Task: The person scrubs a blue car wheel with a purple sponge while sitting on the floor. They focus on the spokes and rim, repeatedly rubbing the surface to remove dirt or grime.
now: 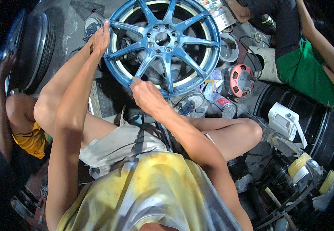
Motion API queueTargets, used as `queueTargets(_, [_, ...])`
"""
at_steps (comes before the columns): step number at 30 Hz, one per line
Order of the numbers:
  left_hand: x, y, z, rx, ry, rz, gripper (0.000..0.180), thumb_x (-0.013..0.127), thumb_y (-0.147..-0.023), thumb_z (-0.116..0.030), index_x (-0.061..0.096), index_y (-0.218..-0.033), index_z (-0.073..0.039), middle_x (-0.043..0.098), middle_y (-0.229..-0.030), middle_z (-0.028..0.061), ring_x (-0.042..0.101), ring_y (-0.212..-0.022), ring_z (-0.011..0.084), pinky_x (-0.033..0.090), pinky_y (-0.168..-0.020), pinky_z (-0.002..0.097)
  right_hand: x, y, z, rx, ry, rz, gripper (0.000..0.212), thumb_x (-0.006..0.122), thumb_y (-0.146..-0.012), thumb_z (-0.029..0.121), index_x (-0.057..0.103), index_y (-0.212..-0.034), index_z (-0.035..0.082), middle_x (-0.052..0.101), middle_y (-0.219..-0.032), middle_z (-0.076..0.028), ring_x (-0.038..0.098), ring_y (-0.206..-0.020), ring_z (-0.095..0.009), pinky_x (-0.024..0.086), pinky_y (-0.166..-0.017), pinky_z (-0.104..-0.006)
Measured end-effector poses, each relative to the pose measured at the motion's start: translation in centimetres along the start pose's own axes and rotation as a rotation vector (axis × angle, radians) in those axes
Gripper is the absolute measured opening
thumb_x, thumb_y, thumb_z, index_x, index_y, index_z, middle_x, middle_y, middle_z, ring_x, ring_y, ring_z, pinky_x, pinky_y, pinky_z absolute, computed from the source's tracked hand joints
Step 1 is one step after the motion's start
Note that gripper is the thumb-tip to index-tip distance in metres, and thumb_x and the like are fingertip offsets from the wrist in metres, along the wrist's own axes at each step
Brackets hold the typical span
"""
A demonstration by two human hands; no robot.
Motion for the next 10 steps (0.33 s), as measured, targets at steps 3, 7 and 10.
queueTargets(3, [0.0,0.6,-0.8,0.024,0.050,-0.004,0.085,0.026,-0.107,-0.059,0.071,-0.104,0.013,0.068,-0.110,0.0369,0.063,-0.111,0.0515,0.044,-0.101,0.0539,-0.8,0.6,-0.7,0.037,0.016,0.093,0.011,0.065,-0.086,0.004,0.064,-0.088,-0.007,0.063,-0.096,-0.024,0.066,-0.087,-0.046,0.055,-0.078,-0.0526])
queueTargets(7, [-0.2,0.2,-0.3,0.033,-0.011,-0.051,0.085,0.027,-0.107,-0.059,0.071,-0.105,0.014,0.068,-0.112,0.0374,0.063,-0.113,0.0513,0.044,-0.103,0.0535,0.1,-0.3,-0.1,-0.012,0.019,0.046,0.011,0.066,-0.085,0.003,0.064,-0.088,-0.007,0.063,-0.096,-0.024,0.066,-0.088,-0.046,0.055,-0.079,-0.0528])
queueTargets(10, [-0.4,0.6,-0.5,-0.004,-0.002,-0.008,0.085,0.027,-0.107,-0.060,0.071,-0.111,0.013,0.066,-0.117,0.0380,0.061,-0.117,0.0513,0.043,-0.105,0.0519,0.1,-0.8,0.0,0.021,-0.006,0.039,0.011,0.066,-0.087,0.004,0.065,-0.091,-0.006,0.065,-0.101,-0.025,0.066,-0.092,-0.047,0.055,-0.080,-0.0520])
Point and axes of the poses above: each hand's wrist, its own y-axis away from the middle knuckle, its own x-axis out of the palm, z = x × y, the point moved 8 cm from there along -y, towards the middle knuckle
